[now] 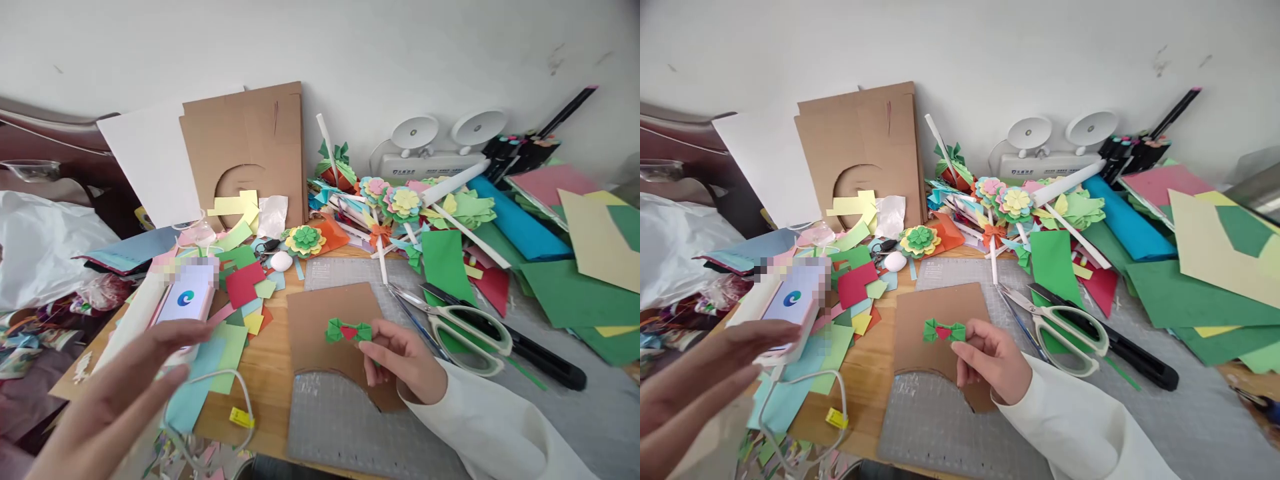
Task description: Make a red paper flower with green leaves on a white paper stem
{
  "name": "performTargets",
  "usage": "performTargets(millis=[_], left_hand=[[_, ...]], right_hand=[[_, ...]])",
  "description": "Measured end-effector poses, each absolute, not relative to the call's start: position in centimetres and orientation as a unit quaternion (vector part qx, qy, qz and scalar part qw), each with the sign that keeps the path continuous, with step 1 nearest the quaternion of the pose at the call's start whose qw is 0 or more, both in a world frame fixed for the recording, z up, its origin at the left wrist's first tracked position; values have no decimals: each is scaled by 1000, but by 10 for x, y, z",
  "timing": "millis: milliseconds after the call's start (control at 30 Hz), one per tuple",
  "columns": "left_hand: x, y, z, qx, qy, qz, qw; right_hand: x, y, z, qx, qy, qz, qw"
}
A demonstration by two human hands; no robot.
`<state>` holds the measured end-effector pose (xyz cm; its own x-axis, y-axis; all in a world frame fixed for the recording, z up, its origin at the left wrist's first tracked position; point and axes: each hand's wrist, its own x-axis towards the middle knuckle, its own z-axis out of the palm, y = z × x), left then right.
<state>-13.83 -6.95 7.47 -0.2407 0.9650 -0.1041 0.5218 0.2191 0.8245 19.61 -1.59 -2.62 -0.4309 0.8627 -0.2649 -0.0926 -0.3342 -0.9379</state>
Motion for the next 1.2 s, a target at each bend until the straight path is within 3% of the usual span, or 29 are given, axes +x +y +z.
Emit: performTargets(millis=[333, 467, 933, 1200], left_hand=[[13, -20, 31, 584, 525, 318, 531], [21, -16, 27, 563, 491, 290, 598], [24, -19, 23, 542, 469, 296, 632], [14, -16, 19, 493, 428, 271, 707]], right_hand=[[201, -16, -15, -355, -450, 745, 342], [202, -17, -16, -334, -449, 752, 348], [199, -24, -19, -328, -475, 731, 364], [199, -24, -15, -337, -500, 707, 369]])
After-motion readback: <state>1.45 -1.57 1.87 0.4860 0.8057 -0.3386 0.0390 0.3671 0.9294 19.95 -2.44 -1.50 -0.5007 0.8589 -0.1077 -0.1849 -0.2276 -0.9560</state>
